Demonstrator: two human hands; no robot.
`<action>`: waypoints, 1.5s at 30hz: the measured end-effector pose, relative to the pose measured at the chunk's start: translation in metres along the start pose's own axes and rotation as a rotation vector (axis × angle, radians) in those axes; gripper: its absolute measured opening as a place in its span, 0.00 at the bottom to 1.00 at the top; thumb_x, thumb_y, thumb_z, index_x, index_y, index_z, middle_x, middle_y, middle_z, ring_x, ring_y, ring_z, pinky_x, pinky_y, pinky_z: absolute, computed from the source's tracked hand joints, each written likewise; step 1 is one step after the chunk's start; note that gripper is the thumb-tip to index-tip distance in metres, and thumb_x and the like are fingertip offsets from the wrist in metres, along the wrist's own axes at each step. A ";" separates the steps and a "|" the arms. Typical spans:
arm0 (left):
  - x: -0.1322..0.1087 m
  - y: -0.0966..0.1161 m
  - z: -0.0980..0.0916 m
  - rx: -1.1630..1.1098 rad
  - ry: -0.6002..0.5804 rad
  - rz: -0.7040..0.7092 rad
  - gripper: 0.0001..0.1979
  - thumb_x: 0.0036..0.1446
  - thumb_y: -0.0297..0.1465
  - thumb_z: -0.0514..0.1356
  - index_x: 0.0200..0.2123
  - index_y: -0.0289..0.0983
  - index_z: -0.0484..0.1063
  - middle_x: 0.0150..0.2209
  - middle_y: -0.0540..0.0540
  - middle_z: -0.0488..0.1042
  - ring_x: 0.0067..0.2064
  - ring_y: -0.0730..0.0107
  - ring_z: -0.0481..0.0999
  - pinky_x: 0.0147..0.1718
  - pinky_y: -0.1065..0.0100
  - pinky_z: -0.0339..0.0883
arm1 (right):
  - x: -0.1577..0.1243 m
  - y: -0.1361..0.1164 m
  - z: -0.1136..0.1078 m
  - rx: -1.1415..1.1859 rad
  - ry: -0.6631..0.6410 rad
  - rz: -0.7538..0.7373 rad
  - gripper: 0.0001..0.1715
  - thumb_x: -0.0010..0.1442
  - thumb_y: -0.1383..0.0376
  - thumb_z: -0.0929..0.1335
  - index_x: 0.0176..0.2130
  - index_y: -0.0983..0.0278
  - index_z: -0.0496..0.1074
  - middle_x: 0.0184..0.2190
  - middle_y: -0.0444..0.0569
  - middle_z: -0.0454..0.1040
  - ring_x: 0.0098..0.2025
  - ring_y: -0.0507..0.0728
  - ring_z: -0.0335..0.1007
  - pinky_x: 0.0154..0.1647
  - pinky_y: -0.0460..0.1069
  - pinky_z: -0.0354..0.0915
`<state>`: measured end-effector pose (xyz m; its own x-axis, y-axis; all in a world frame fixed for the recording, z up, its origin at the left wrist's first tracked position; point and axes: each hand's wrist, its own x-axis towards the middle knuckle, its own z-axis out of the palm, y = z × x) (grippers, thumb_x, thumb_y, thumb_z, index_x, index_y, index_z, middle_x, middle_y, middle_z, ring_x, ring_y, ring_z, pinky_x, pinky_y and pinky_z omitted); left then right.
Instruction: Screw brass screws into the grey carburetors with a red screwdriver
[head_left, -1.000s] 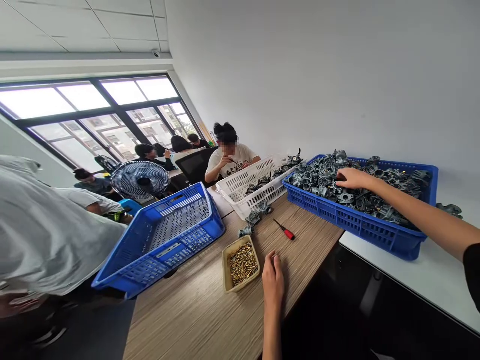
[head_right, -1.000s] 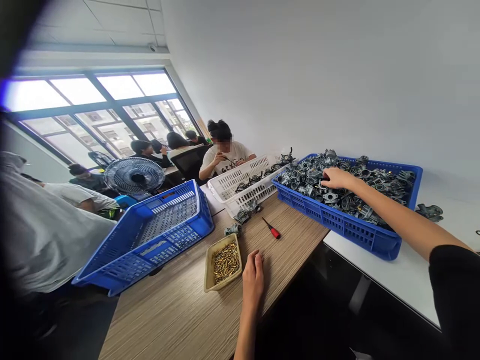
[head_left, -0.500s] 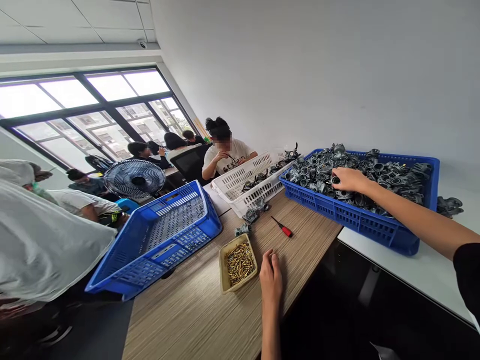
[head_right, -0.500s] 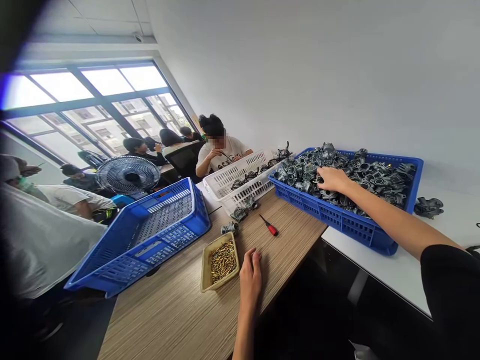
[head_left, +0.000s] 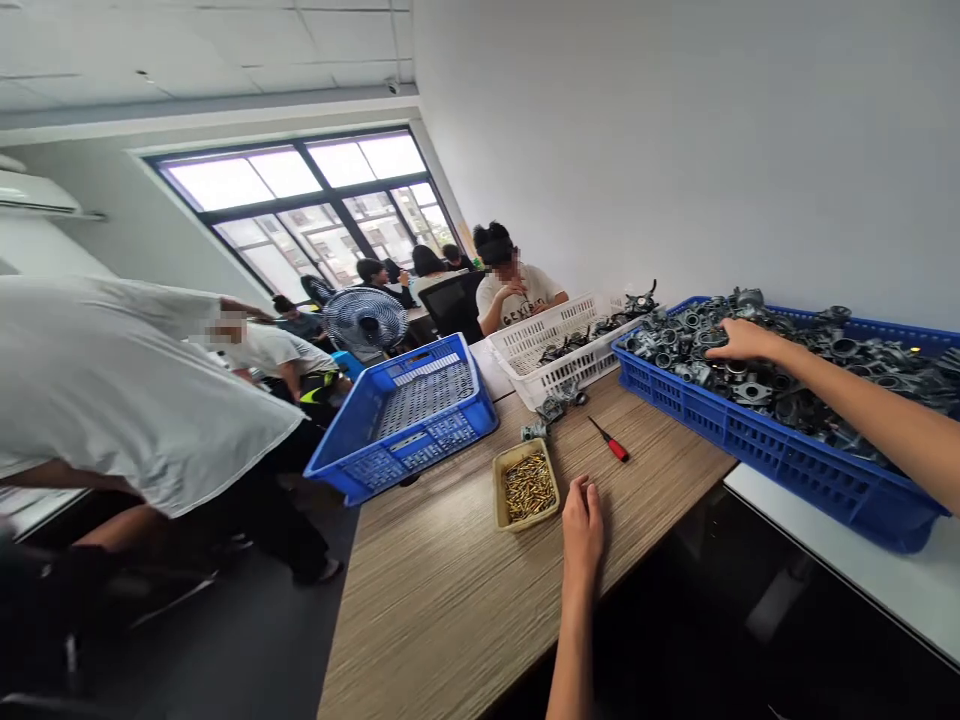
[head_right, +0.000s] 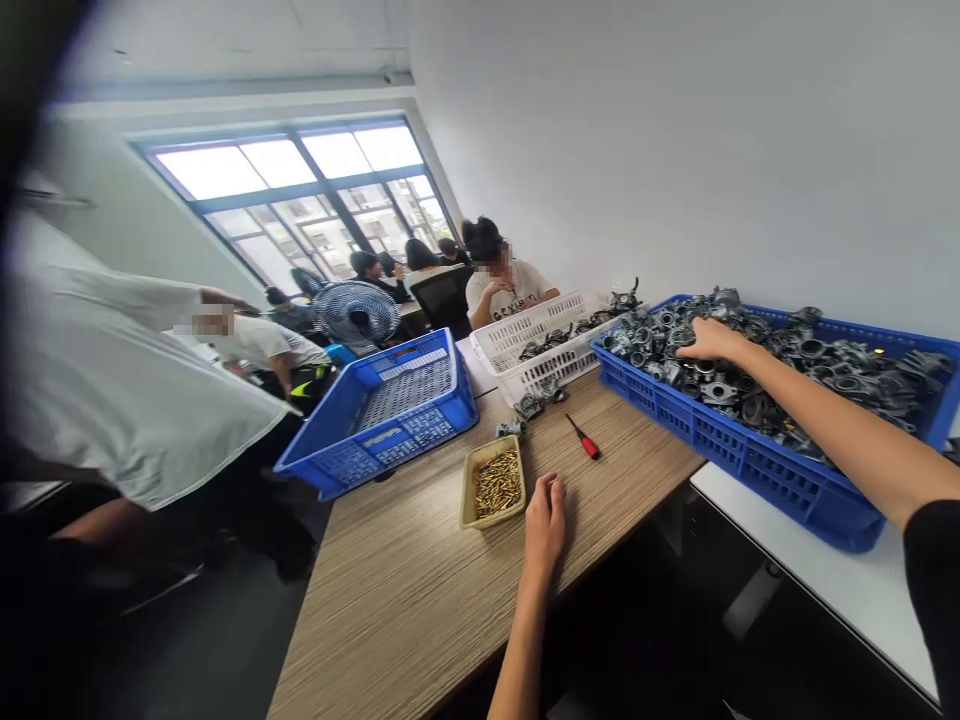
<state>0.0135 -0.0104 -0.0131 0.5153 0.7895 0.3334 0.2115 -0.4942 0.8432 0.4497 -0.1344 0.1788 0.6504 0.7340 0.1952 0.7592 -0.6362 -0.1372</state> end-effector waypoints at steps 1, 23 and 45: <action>0.000 0.001 0.000 0.000 0.004 -0.002 0.20 0.74 0.45 0.47 0.53 0.38 0.71 0.49 0.36 0.80 0.52 0.57 0.81 0.55 0.54 0.72 | 0.003 0.000 0.000 0.004 -0.019 0.008 0.32 0.59 0.52 0.74 0.51 0.75 0.73 0.46 0.73 0.79 0.43 0.66 0.76 0.41 0.53 0.67; 0.004 0.002 0.007 -0.102 0.037 0.008 0.19 0.73 0.43 0.50 0.54 0.36 0.70 0.41 0.41 0.80 0.45 0.59 0.81 0.50 0.57 0.73 | -0.088 -0.128 -0.045 0.260 0.193 -0.348 0.43 0.53 0.50 0.74 0.62 0.58 0.60 0.57 0.59 0.75 0.57 0.71 0.75 0.55 0.61 0.72; 0.009 0.009 0.012 -0.137 0.103 0.081 0.15 0.72 0.40 0.55 0.54 0.38 0.70 0.50 0.38 0.77 0.53 0.57 0.78 0.58 0.52 0.72 | -0.178 -0.226 0.128 0.368 0.028 -0.558 0.34 0.58 0.61 0.68 0.62 0.55 0.62 0.57 0.58 0.74 0.59 0.72 0.72 0.57 0.67 0.70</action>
<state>0.0302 -0.0125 -0.0077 0.4368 0.7857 0.4380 0.0544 -0.5091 0.8590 0.1649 -0.0907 0.0508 0.1608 0.9201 0.3571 0.9433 -0.0368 -0.3300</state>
